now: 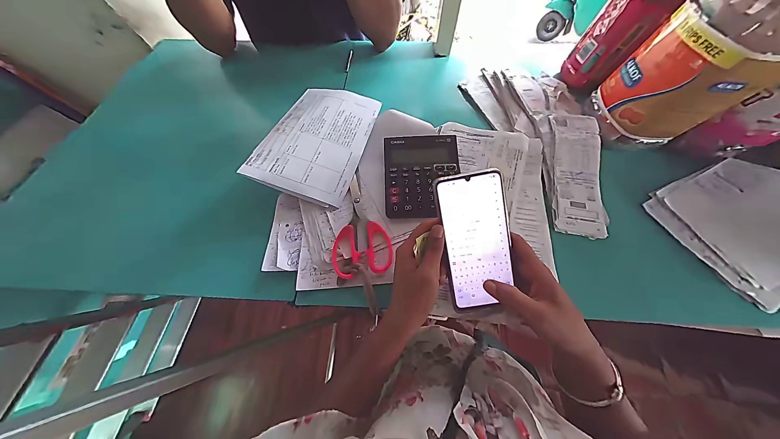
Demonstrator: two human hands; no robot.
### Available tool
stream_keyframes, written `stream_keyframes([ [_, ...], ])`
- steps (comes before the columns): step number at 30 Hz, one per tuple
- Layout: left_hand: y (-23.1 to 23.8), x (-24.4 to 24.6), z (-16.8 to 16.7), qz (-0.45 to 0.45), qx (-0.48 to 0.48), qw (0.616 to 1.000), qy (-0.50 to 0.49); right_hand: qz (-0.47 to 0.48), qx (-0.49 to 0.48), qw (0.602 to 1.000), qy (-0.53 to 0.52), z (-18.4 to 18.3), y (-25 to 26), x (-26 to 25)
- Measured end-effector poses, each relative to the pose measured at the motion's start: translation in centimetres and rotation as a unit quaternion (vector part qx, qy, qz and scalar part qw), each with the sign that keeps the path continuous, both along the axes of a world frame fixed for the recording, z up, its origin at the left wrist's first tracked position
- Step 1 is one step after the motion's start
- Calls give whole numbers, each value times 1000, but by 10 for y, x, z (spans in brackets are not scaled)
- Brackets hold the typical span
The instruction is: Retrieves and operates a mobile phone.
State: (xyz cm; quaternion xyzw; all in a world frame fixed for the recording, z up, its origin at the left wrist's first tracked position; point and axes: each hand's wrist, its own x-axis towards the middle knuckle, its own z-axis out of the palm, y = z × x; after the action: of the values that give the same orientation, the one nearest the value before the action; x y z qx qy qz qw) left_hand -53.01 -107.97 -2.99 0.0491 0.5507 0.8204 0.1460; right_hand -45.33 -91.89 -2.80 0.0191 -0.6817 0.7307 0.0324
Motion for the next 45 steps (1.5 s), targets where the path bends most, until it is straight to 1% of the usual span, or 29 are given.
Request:
stream_keyframes([
  [4,0,1,-3,-7,4,1000,17,-68,58,996,11,-1,-10,1],
  [10,0,0,-4,-14,2,1000,22,-82,66,994,9,-2,-11,0],
  [12,0,0,-3,-11,-5,1000,21,-96,76,992,25,-3,-13,-1],
  [13,0,0,-3,-10,-6,1000,20,-107,100,988,47,-4,-14,-2],
  [14,0,0,-2,-12,-6,1000,20,-124,145,979,75,-5,-15,-3],
  [15,0,0,-1,-15,-8,1000,24,-149,215,959,106,-7,-15,-5],
  [17,-1,1,0,-22,-11,999,32,-195,364,898,153,-5,-12,-10],
  [19,0,1,-1,-23,-11,999,36,-212,463,844,171,1,-10,-17],
  [21,0,0,-1,-22,-11,999,36,-216,500,820,177,7,-12,-23],
  [25,-1,1,0,-19,-21,999,34,-212,537,797,176,10,-14,-31],
  [27,-1,1,-1,-23,-15,999,37,-214,514,811,179,8,-12,-30],
  [29,-1,1,-1,-26,-13,999,38,-217,462,839,187,7,-8,-25],
  [32,-1,1,2,-19,-32,999,28,-183,340,906,176,6,-2,-16],
  [34,-1,2,3,-15,-41,999,20,-164,259,938,161,3,1,-15],
  [38,-2,2,0,-17,-25,999,17,-148,194,963,117,6,4,-14],
  [42,0,1,0,-22,-14,1000,12,-164,215,956,117,14,9,-20],
  [45,0,0,0,-15,-7,1000,-3,-135,198,969,60,29,11,-26],
])
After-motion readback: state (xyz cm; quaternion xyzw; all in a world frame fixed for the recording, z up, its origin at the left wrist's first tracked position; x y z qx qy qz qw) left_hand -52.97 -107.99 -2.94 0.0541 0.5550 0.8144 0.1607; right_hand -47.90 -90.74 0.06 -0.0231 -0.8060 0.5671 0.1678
